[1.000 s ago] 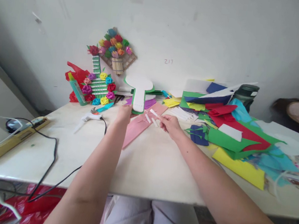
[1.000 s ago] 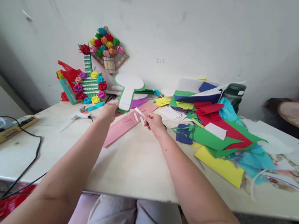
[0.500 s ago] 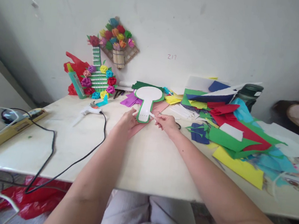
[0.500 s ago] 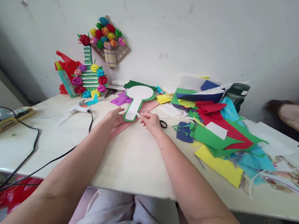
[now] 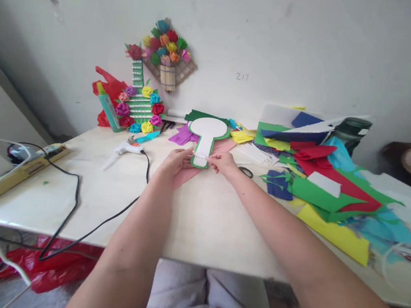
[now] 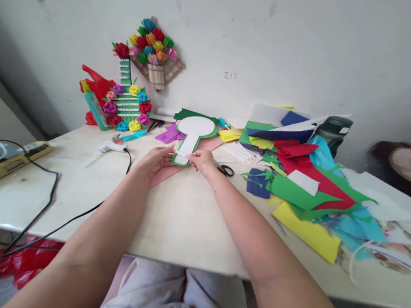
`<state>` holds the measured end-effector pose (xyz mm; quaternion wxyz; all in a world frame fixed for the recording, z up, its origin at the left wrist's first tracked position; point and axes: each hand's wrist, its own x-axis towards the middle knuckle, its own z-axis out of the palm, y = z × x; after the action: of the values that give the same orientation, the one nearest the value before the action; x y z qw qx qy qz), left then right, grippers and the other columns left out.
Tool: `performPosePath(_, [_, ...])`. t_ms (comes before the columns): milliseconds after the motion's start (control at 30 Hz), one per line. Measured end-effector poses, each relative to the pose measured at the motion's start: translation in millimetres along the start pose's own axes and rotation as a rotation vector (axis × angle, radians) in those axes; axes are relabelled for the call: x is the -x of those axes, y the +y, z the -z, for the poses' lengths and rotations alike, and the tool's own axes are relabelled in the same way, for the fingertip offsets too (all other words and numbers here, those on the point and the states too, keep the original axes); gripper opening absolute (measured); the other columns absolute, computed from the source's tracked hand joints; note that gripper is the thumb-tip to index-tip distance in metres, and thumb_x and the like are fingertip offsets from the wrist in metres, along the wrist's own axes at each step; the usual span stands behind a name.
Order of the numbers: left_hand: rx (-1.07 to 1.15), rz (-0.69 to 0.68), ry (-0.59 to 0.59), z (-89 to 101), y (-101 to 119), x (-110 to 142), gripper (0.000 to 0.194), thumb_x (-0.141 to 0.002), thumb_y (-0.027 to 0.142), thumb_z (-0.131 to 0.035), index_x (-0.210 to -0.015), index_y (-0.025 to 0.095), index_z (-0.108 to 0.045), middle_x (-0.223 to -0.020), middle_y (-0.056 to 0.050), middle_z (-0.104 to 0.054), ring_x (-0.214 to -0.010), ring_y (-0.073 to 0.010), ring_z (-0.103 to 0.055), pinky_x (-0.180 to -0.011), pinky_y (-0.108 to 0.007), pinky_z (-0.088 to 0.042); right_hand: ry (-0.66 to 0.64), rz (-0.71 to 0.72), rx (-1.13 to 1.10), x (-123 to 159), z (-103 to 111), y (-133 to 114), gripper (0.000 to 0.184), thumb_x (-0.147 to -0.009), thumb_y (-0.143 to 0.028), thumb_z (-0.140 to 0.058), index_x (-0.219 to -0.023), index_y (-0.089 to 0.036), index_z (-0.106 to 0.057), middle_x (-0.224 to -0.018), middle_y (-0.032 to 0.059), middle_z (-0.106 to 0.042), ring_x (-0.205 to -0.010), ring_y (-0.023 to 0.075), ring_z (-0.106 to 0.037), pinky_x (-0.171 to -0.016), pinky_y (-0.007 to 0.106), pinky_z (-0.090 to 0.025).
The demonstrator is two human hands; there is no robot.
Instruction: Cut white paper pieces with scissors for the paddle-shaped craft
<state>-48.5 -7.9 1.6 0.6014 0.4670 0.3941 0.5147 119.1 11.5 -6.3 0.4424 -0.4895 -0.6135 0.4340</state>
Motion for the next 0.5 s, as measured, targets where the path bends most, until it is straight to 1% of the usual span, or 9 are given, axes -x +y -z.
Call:
performPosePath(67, [-0.033,0.032,-0.034,3.2,-2,-1,0.028,-0.068,0.027,-0.065,-0.085,0.005,-0.06,-0.081,-0.015,-0.066,-0.071,-0.0201,-0.064,-0.071,-0.033,-0.052,-0.005,0.001,0.039,-3,-3,0,0.01,-0.066,-0.021,-0.06,-0.06,-0.013,-0.056,-0.04,-0.0056,-0.046,-0.032,0.0042,-0.037,-0.031,0.017,-0.031])
performPosePath(167, [-0.044,0.026,0.003,7.9,-7,-5,0.02,-0.064,0.019,-0.067,-0.079,0.006,-0.062,-0.075,-0.011,-0.066,-0.065,-0.0157,-0.062,-0.07,-0.029,-0.052,-0.017,0.017,0.138,-3,-9,0,0.011,-0.065,-0.022,-0.06,-0.061,-0.013,-0.058,-0.039,-0.006,-0.045,-0.032,0.0038,-0.037,-0.031,0.016,-0.03])
performPosePath(233, [-0.047,0.03,0.022,10.3,-10,-9,0.015,-0.063,0.017,-0.068,-0.074,0.007,-0.062,-0.073,-0.01,-0.066,-0.065,-0.0161,-0.063,-0.07,-0.029,-0.051,-0.017,0.03,0.193,-1,-12,1,0.012,-0.065,-0.024,-0.061,-0.061,-0.013,-0.059,-0.04,-0.006,-0.045,-0.032,0.0038,-0.037,-0.031,0.016,-0.029])
performPosePath(300, [-0.046,0.036,0.062,11.8,-13,-12,0.013,-0.062,0.016,-0.068,-0.071,0.008,-0.062,-0.073,-0.01,-0.066,-0.067,-0.0177,-0.063,-0.07,-0.03,-0.051,0.013,0.034,0.199,1,-13,3,0.013,-0.066,-0.026,-0.059,-0.061,-0.014,-0.059,-0.042,-0.0053,-0.047,-0.033,0.0043,-0.037,-0.03,0.016,-0.029])
performPosePath(367, [-0.044,0.055,0.093,12.4,-14,-14,0.012,-0.062,0.016,-0.068,-0.07,0.008,-0.062,-0.073,-0.011,-0.066,-0.069,-0.0192,-0.064,-0.071,-0.031,-0.051,0.071,0.018,0.166,2,-14,7,0.015,-0.068,-0.028,-0.056,-0.06,-0.015,-0.057,-0.045,-0.0043,-0.05,-0.033,0.0048,-0.038,-0.029,0.017,-0.03])
performPosePath(500, [-0.035,0.077,0.081,11.8,-14,-15,0.011,-0.064,0.015,-0.066,-0.072,0.008,-0.063,-0.079,-0.013,-0.067,-0.074,-0.0213,-0.064,-0.073,-0.032,-0.051,0.154,-0.021,0.119,2,-12,11,0.016,-0.071,-0.028,-0.052,-0.059,-0.017,-0.053,-0.048,-0.0035,-0.053,-0.033,0.0054,-0.04,-0.03,0.018,-0.033])
